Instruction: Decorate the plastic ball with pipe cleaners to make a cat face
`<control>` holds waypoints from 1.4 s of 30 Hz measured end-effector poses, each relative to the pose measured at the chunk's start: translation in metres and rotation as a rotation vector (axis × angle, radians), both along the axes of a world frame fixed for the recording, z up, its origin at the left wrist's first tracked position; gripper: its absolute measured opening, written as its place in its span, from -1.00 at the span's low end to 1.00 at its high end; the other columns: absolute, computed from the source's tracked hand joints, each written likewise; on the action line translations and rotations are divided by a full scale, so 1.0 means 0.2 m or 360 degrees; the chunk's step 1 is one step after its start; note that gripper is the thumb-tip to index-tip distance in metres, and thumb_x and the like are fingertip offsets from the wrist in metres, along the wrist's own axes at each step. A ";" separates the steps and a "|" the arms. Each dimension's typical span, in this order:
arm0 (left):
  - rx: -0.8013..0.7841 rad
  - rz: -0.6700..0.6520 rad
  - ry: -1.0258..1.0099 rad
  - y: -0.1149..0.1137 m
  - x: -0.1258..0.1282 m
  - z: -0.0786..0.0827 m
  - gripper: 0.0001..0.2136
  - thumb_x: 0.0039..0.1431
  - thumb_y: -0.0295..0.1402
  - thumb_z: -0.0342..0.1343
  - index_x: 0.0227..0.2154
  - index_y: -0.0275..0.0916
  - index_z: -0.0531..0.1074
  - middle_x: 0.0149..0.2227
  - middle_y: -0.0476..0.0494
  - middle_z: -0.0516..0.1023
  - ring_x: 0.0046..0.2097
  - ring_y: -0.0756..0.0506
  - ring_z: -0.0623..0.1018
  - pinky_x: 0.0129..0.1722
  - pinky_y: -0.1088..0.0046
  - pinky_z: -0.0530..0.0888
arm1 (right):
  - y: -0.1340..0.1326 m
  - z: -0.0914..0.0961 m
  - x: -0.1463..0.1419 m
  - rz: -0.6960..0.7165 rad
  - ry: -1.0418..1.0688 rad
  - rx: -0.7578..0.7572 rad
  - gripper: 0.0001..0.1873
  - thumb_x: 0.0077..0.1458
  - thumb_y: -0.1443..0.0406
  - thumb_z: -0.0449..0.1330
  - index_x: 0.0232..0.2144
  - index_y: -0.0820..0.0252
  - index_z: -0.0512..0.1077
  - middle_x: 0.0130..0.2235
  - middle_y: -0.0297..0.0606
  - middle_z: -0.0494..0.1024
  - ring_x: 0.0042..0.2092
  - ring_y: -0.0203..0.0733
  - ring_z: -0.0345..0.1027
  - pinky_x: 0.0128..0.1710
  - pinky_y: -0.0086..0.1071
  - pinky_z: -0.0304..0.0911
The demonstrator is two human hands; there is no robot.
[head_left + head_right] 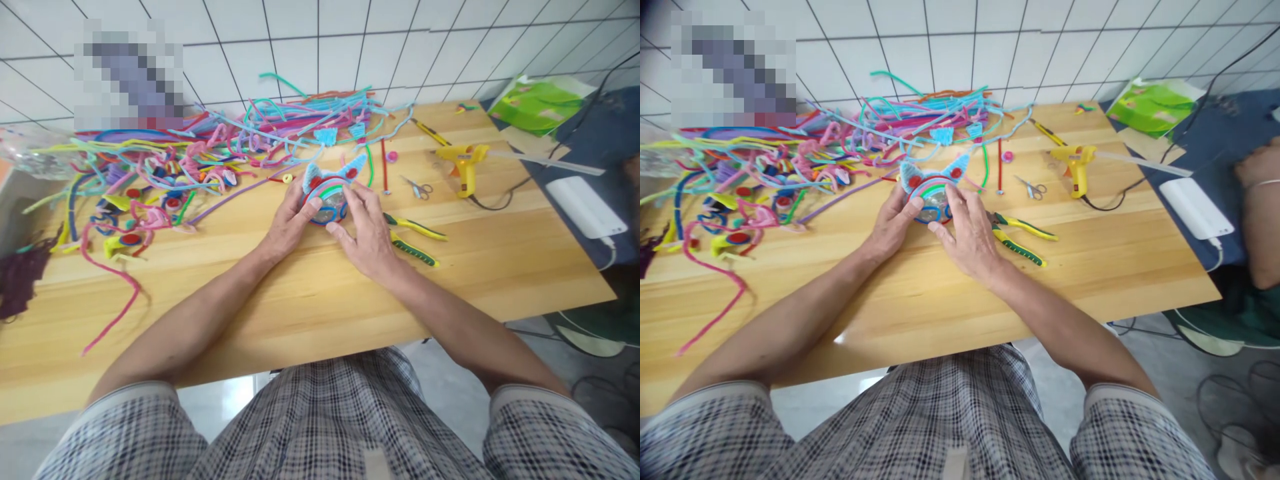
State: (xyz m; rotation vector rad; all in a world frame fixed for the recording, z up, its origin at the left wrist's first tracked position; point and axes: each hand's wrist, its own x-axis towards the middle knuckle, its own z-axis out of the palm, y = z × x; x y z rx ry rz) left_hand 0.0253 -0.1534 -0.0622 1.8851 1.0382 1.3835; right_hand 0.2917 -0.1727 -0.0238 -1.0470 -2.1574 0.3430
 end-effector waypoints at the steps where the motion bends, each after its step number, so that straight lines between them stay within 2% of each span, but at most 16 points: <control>1: -0.0019 -0.0016 0.0003 0.00 0.00 0.00 -0.24 0.72 0.34 0.23 0.74 0.11 0.42 0.75 -0.25 0.52 0.81 -0.45 0.43 0.88 -0.22 0.29 | 0.00 0.00 0.00 0.0007 -0.0019 0.0010 -0.12 0.65 0.01 0.38 0.81 0.07 0.32 0.56 0.16 0.53 0.69 0.42 0.39 0.76 0.48 0.36; 7: -0.0111 -0.0056 -0.0013 0.00 0.00 0.04 -0.24 0.71 0.38 0.23 0.71 0.10 0.46 0.78 -0.19 0.48 0.83 -0.41 0.40 0.91 -0.17 0.25 | -0.06 0.05 -0.03 -0.0011 -0.0210 0.0058 -0.16 0.64 0.13 0.41 0.81 -0.08 0.39 0.59 0.16 0.45 0.54 0.42 0.50 0.63 0.53 0.51; 13: -0.0089 -0.0041 0.0030 0.01 0.00 0.05 -0.19 0.69 0.42 0.19 0.71 0.05 0.48 0.77 -0.26 0.49 0.83 -0.43 0.40 0.91 -0.15 0.27 | -0.04 0.04 -0.02 -0.0006 -0.0285 0.0118 -0.17 0.64 0.13 0.41 0.81 -0.10 0.39 0.57 0.16 0.44 0.51 0.44 0.49 0.62 0.57 0.51; 17: -0.0054 -0.0056 0.0061 0.02 -0.01 0.03 -0.23 0.73 0.39 0.15 0.72 0.09 0.45 0.79 -0.22 0.46 0.84 -0.41 0.38 0.91 -0.16 0.26 | -0.04 0.04 -0.02 -0.0013 -0.0310 0.0084 -0.17 0.65 0.11 0.37 0.82 -0.11 0.38 0.58 0.17 0.43 0.55 0.49 0.46 0.64 0.62 0.47; 23: -0.0034 -0.0074 -0.0042 0.02 0.00 0.02 -0.30 0.82 0.36 -0.05 0.73 0.19 0.45 0.75 -0.16 0.52 0.82 -0.35 0.44 0.89 -0.15 0.32 | -0.04 0.05 -0.01 -0.0023 -0.0316 0.0082 -0.16 0.64 0.12 0.37 0.82 -0.13 0.36 0.57 0.15 0.43 0.59 0.47 0.44 0.65 0.58 0.47; 27: -0.0027 -0.0048 -0.0053 0.04 0.01 0.02 -0.26 0.71 0.43 0.14 0.63 0.12 0.57 0.69 -0.21 0.59 0.78 -0.44 0.47 0.86 -0.22 0.34 | -0.04 0.05 -0.02 -0.0032 -0.0335 0.0122 -0.15 0.63 0.11 0.39 0.81 -0.10 0.37 0.57 0.16 0.44 0.58 0.48 0.44 0.63 0.59 0.48; 30: -0.0029 -0.0038 -0.0089 0.04 0.01 0.03 -0.31 0.68 0.39 0.25 0.59 0.12 0.60 0.66 -0.20 0.63 0.73 -0.43 0.53 0.85 -0.21 0.35 | -0.05 0.05 -0.04 -0.0057 -0.0331 0.0115 -0.15 0.63 0.12 0.39 0.81 -0.10 0.37 0.56 0.15 0.44 0.61 0.50 0.39 0.63 0.60 0.47; 34: -0.0066 -0.0013 -0.0147 0.02 0.04 0.06 -0.30 0.67 0.39 0.27 0.57 0.06 0.62 0.63 -0.24 0.66 0.70 -0.41 0.57 0.82 -0.13 0.38 | -0.05 0.03 -0.03 -0.0013 -0.0266 0.0137 -0.17 0.65 0.10 0.36 0.81 -0.03 0.35 0.57 0.17 0.46 0.60 0.45 0.42 0.65 0.54 0.45; 38: -0.0134 0.0019 -0.0163 0.00 0.06 0.09 -0.21 0.64 0.46 0.25 0.56 -0.04 0.62 0.59 -0.31 0.68 0.67 -0.44 0.59 0.80 -0.11 0.42 | -0.03 -0.01 -0.02 -0.0041 -0.0148 0.0171 0.01 0.66 -0.01 0.32 0.88 0.18 0.10 0.63 0.29 0.47 0.65 0.48 0.41 0.68 0.51 0.43; 40: -0.0140 0.0022 -0.0148 0.00 0.07 0.09 -0.18 0.62 0.49 0.23 0.56 -0.04 0.62 0.59 -0.32 0.68 0.66 -0.44 0.59 0.80 -0.11 0.43 | -0.02 -0.02 -0.01 -0.0076 -0.0106 0.0140 0.06 0.66 -0.03 0.31 0.90 0.20 0.02 0.67 0.32 0.44 0.67 0.50 0.40 0.66 0.50 0.47; 42: -0.0137 0.0025 -0.0129 0.01 0.07 0.09 -0.17 0.61 0.50 0.22 0.56 -0.02 0.61 0.60 -0.31 0.67 0.68 -0.44 0.58 0.81 -0.11 0.41 | -0.01 -0.02 0.00 -0.0087 -0.0094 0.0103 0.04 0.66 -0.04 0.29 0.89 0.17 0.04 0.66 0.31 0.47 0.65 0.50 0.44 0.63 0.49 0.52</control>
